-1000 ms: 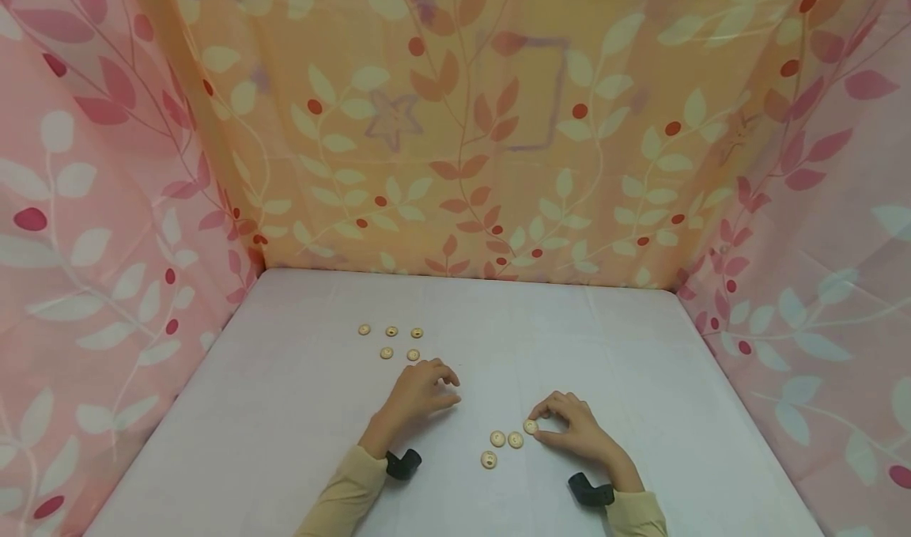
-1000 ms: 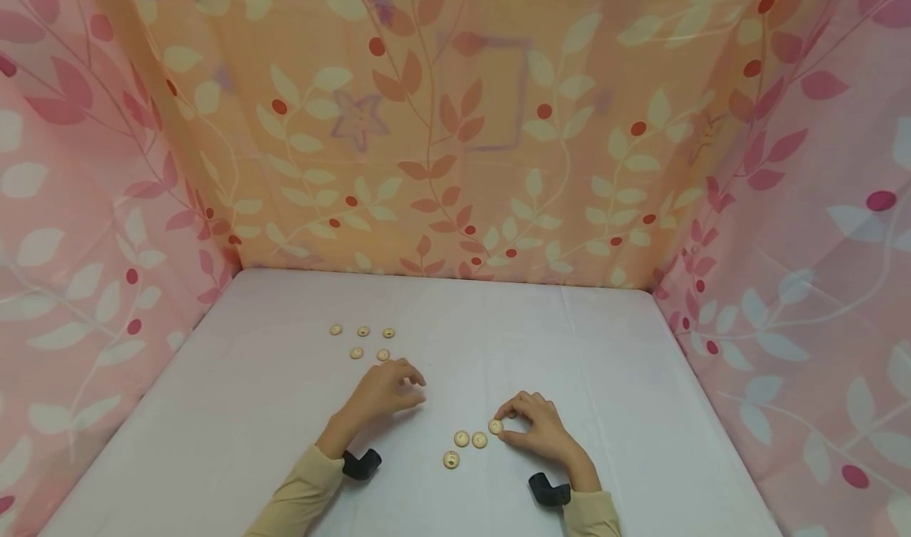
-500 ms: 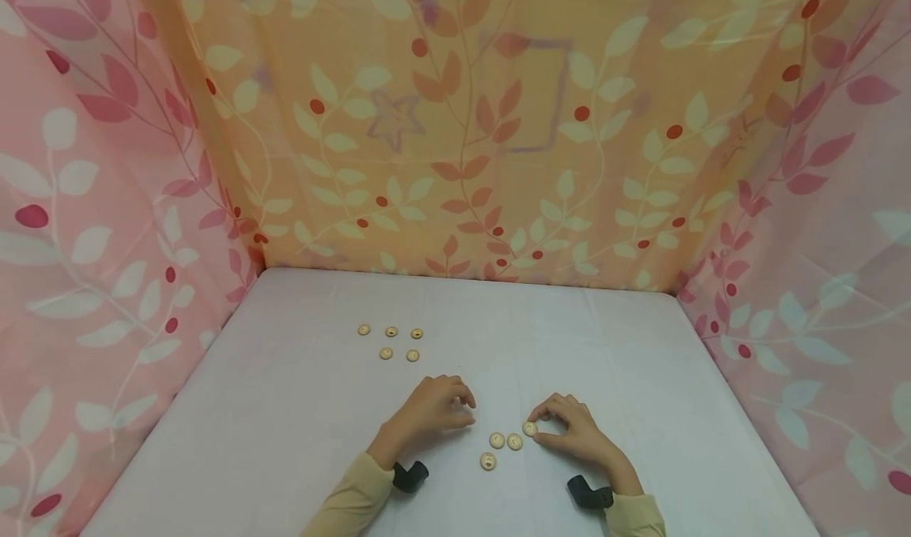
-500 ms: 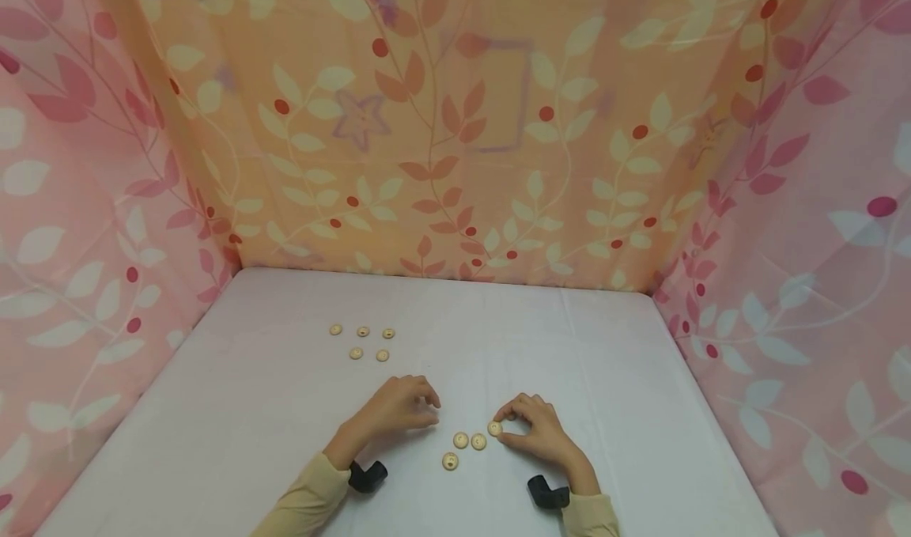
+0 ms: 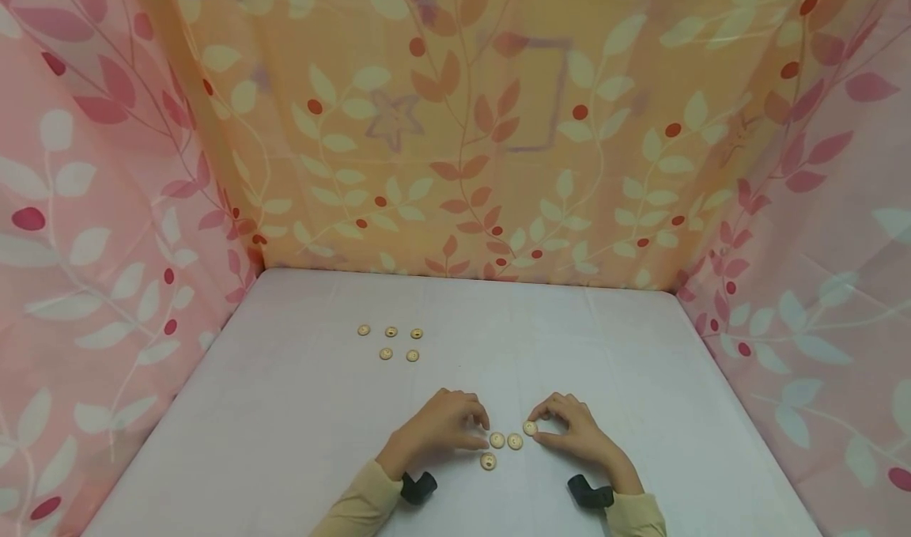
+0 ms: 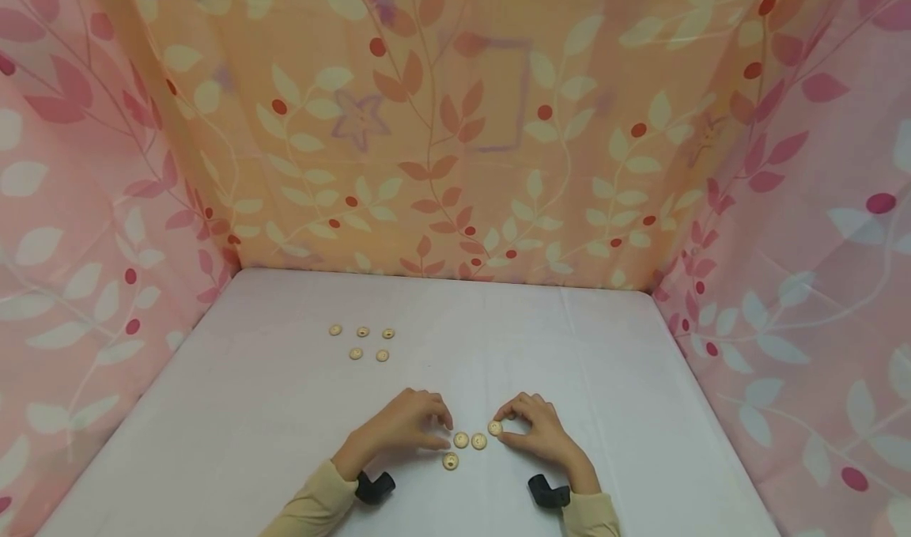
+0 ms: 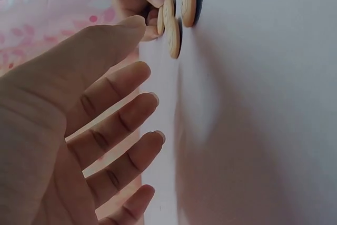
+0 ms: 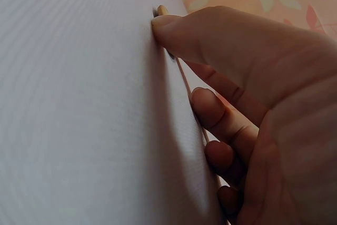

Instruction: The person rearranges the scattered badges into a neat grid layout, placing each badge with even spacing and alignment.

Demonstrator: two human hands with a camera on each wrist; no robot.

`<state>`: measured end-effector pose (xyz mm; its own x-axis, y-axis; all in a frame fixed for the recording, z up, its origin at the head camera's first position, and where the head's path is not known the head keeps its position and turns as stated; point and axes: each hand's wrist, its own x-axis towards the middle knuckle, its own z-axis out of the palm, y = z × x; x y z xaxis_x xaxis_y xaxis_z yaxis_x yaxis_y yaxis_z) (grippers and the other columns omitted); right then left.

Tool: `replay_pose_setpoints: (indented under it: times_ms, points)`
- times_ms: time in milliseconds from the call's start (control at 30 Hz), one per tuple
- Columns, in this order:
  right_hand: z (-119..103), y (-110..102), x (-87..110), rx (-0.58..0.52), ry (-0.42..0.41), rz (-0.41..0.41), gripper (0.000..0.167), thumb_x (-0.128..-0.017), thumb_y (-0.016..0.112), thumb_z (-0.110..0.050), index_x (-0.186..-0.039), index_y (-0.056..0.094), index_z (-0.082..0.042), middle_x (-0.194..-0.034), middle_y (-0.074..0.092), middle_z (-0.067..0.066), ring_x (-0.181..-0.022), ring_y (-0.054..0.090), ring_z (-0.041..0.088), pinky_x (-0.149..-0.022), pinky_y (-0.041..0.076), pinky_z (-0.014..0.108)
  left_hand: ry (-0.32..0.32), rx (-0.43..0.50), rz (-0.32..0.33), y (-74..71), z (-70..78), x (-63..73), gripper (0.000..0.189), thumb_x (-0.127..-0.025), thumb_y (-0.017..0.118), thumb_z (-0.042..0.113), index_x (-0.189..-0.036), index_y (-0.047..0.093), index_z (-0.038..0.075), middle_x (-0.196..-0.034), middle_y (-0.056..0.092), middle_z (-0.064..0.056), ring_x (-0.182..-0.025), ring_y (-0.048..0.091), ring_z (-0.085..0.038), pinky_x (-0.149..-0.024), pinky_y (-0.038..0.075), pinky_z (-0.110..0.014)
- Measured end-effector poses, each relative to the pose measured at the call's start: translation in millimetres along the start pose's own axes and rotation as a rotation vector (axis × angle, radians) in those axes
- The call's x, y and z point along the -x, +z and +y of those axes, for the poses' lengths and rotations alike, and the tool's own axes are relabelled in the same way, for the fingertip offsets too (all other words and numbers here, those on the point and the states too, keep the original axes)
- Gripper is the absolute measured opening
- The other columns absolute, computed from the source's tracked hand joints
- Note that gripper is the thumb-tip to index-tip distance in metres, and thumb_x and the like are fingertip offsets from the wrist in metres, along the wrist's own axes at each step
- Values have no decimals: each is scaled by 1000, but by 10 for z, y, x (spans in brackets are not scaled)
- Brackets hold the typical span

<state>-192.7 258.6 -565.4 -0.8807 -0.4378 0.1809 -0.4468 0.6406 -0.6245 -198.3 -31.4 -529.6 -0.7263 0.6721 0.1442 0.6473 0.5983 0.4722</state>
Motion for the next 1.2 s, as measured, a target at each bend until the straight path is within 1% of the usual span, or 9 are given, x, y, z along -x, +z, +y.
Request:
replay_pose_setpoints:
  times_ms: [200, 400, 633, 833, 1000, 1200]
  points:
    - [13, 8, -4, 14, 3, 4, 23, -75, 74, -39, -94, 60, -37, -90, 52, -19, -85, 40, 3, -76, 25, 33, 31, -14, -44, 39, 56, -3, 24, -69, 76, 47, -83, 68, 29, -79, 58, 18, -73, 50, 1, -73, 34, -24]
    - [10, 8, -6, 7, 8, 3, 24, -75, 74, -38, -94, 60, -38, -90, 52, -19, -85, 40, 3, -76, 25, 32, 33, -32, -85, 55, 93, 13, 23, -69, 74, 50, -79, 66, 31, -77, 54, 20, -71, 45, 3, -72, 32, -24]
    - [-4, 4, -8, 20, 13, 3, 24, -74, 74, -38, -94, 60, -37, -89, 52, -19, -84, 39, 3, -75, 26, 32, 41, -77, -82, 51, 134, 36, 21, -68, 76, 48, -77, 66, 32, -79, 54, 20, -71, 43, 3, -73, 33, -24]
    - [3, 3, -5, 21, 11, 1, 23, -75, 74, -40, -94, 61, -38, -90, 52, -20, -85, 40, 3, -76, 25, 32, 21, -100, -97, 70, 160, 45, 22, -66, 77, 47, -77, 65, 33, -82, 52, 22, -75, 42, 3, -75, 33, -25]
    - [9, 2, -10, 21, -2, 7, 23, -75, 73, -41, -94, 61, -37, -89, 52, -19, -85, 40, 3, -75, 25, 32, 21, -137, -95, 84, 174, 40, 22, -65, 78, 47, -76, 63, 35, -83, 51, 22, -76, 42, 2, -76, 34, -26]
    - [-2, -2, -7, 21, 0, 7, 23, -75, 73, -41, -94, 61, -37, -88, 52, -19, -84, 40, 3, -75, 26, 31, 30, -170, -121, 82, 192, 33, 23, -64, 78, 47, -76, 62, 36, -83, 50, 22, -76, 41, 1, -77, 34, -27]
